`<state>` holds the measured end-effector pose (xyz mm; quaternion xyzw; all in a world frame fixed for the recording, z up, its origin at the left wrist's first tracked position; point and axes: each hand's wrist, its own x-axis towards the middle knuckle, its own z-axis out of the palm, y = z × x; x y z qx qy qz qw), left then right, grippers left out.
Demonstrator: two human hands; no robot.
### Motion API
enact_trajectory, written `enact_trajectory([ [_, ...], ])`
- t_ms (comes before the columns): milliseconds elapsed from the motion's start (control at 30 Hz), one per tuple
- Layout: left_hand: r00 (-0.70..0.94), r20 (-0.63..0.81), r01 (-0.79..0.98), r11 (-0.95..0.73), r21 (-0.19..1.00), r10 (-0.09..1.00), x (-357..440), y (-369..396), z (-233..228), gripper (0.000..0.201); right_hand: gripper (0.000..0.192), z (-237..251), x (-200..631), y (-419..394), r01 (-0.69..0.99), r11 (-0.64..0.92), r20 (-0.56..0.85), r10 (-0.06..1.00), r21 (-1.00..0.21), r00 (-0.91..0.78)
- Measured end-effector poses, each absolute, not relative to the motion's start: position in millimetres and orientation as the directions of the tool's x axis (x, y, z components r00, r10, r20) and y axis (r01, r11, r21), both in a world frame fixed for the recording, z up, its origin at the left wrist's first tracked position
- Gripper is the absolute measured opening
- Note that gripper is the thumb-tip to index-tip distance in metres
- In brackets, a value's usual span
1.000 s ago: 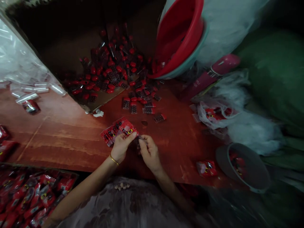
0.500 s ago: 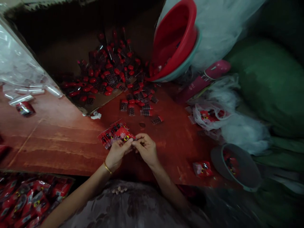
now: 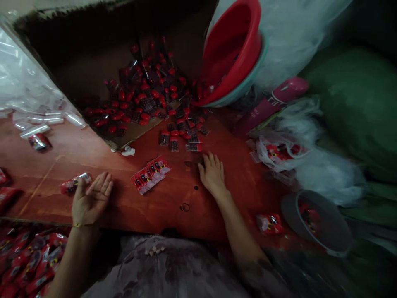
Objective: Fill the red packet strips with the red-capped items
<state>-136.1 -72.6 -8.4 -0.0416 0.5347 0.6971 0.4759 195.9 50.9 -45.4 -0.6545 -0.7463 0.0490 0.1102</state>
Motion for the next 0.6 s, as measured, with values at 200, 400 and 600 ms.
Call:
enact_trajectory([
  [200,-0.269,0.109,0.465,0.030,0.885,0.957,-66.8,-30.8,-9.1,0.030,0.052,-51.9,165.9,3.1,0.894,0.367,0.180,0.927,-0.256,-0.329],
  [400,0.070,0.144,0.940,-0.114,0.320,0.987,-47.4,14.0,-29.7,0.030,0.043,-50.6,159.2,-13.0,0.843,0.410,0.340,0.893,-0.347,-0.294],
  [600,0.132,0.212,0.950,-0.185,0.253,0.968,-48.9,1.7,-38.7,0.022,0.026,-41.5,150.3,-10.5,0.778,0.482,0.458,0.842,-0.403,-0.284],
])
